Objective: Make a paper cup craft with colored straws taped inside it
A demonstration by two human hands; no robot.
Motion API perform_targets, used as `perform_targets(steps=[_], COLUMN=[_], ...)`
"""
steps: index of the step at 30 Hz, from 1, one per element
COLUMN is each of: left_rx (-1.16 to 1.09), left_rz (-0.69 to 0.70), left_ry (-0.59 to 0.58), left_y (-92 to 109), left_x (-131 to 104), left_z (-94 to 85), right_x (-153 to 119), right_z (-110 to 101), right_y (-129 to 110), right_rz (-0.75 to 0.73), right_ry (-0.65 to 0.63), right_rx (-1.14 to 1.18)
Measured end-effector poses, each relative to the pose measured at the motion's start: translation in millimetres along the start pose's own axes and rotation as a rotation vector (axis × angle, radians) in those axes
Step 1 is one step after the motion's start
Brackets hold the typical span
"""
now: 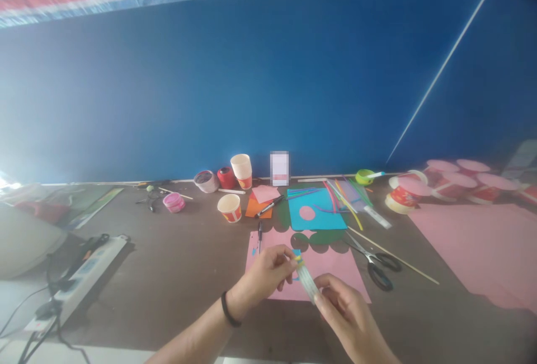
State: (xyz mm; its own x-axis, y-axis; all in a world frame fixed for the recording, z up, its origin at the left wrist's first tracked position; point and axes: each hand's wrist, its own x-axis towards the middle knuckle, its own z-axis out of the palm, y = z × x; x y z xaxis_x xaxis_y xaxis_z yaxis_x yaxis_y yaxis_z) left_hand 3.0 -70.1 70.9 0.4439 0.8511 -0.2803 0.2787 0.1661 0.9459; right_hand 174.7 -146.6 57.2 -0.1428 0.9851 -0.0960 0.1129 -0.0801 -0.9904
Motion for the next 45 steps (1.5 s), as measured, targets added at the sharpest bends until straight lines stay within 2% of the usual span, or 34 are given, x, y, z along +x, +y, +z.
perform_targets(steps=[7,11,15,20,30,37,43,45], left_rx=[-0.125,-0.037,0.067,0.072,-0.002,-0.069,-0.174,-0.196], left_rz=[0.015,0.032,0.011,0.024,-0.1,-0.098,-0.103,-0.109], left_ry=[-0.003,0.013,0.013,-0.043,-0.234,-0.24,-0.259,-0.213], left_y=[2.1,5.1,14.6,19.2,-2.5,-9.3,-5.7,-4.0], left_x=[3.2,-0.4,-6.5,-8.4,-4.3,-4.7,-2.5,-0.5], left_z=[1.8,2.3,5.7,5.1,-12.1,-12.5,-9.9,-5.4], right_x=[1.8,10.2,24.2,37.7,53.7,59.5,63.0,64.1], right_z=[-0.4,-3.4,-6.9,-7.9,-15.8,-22.0,-18.7,-15.6], right_y=[-1.6,-2.3,-8.2,-16.1,-6.6,-6.9,-6.4,-5.4], right_rz=[-0.043,-0.021,-0.124,-0.194,-0.065,-0.051,-0.074,-0.075], right_ry=[0.014,0.09,0.133,0.074,0.04,-0.095,-0.073,-0.046], right_rx=[-0.126,-0.157,-0.246,-0.29,-0.283,-0.22,-0.257,-0.273])
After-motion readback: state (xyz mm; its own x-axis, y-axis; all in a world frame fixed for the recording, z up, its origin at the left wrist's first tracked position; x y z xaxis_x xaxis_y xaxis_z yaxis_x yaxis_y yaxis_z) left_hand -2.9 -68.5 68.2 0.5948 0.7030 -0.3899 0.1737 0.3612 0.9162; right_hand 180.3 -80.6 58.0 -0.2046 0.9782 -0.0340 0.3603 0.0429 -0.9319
